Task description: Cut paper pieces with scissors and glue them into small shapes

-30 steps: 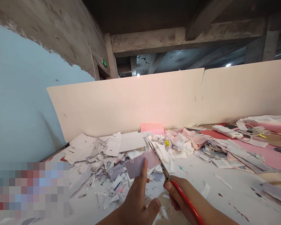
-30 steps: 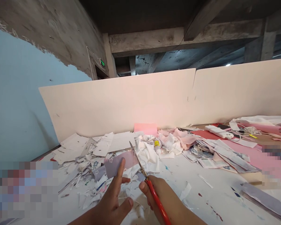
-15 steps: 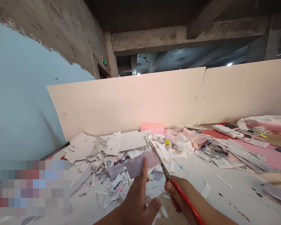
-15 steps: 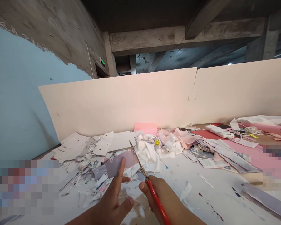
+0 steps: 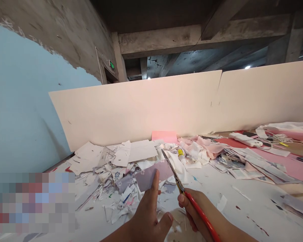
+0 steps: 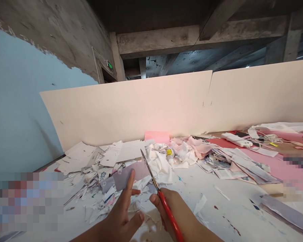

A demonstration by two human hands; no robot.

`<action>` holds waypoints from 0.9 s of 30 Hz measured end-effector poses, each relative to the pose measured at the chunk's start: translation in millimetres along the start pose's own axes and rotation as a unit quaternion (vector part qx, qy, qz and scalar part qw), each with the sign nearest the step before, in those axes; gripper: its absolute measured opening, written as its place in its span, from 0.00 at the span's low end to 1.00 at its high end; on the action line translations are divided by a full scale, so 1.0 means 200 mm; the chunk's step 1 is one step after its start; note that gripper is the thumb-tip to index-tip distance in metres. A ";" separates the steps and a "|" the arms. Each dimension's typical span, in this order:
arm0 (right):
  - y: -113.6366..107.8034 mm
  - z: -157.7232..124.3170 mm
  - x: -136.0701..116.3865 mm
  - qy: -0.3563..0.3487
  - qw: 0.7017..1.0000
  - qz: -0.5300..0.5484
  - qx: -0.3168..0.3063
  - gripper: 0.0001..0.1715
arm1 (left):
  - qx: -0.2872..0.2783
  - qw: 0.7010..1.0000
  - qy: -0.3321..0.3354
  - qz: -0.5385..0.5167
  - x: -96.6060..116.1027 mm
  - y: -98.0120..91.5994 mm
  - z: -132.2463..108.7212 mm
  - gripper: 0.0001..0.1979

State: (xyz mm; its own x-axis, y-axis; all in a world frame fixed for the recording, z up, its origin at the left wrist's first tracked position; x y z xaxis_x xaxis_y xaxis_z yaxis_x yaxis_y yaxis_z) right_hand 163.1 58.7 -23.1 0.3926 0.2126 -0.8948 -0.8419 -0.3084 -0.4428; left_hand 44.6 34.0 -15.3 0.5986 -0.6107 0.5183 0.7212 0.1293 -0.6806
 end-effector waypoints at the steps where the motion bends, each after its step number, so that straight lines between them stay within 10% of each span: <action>1: -0.01 0.00 0.01 0.004 1.000 0.003 0.003 0.29 | 0.001 1.000 0.002 -0.002 0.00 0.00 0.00 0.40; 14: -0.05 0.01 0.00 -0.101 0.993 -0.033 0.040 0.25 | 0.029 0.999 -0.014 -0.013 -0.02 -0.03 0.00 0.34; 21: -0.08 0.00 0.08 -0.072 0.981 0.169 0.059 0.28 | 0.079 0.978 -0.132 -0.138 -0.07 -0.07 0.04 0.09; 27: 0.00 0.04 0.11 0.007 0.938 0.345 0.021 0.19 | 0.016 0.910 -0.195 -0.365 -0.07 0.06 0.05 0.15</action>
State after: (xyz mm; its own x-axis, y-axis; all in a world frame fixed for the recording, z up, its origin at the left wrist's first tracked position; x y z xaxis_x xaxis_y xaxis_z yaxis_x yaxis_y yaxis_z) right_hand 169.7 70.8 -42.0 -0.2464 -0.0366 -0.9685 -0.9116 -0.3306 0.2444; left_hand 47.3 51.8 -26.4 0.0301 -0.2196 0.9751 0.9824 -0.1735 -0.0694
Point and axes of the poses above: each hand's wrist, its own z-axis towards the middle knuckle, its own y-axis out of the palm, x = y × z, the point moved 8 cm from there along z, towards the middle knuckle, and after that the axes turned 2 degrees about z, right-handed, at the moved point
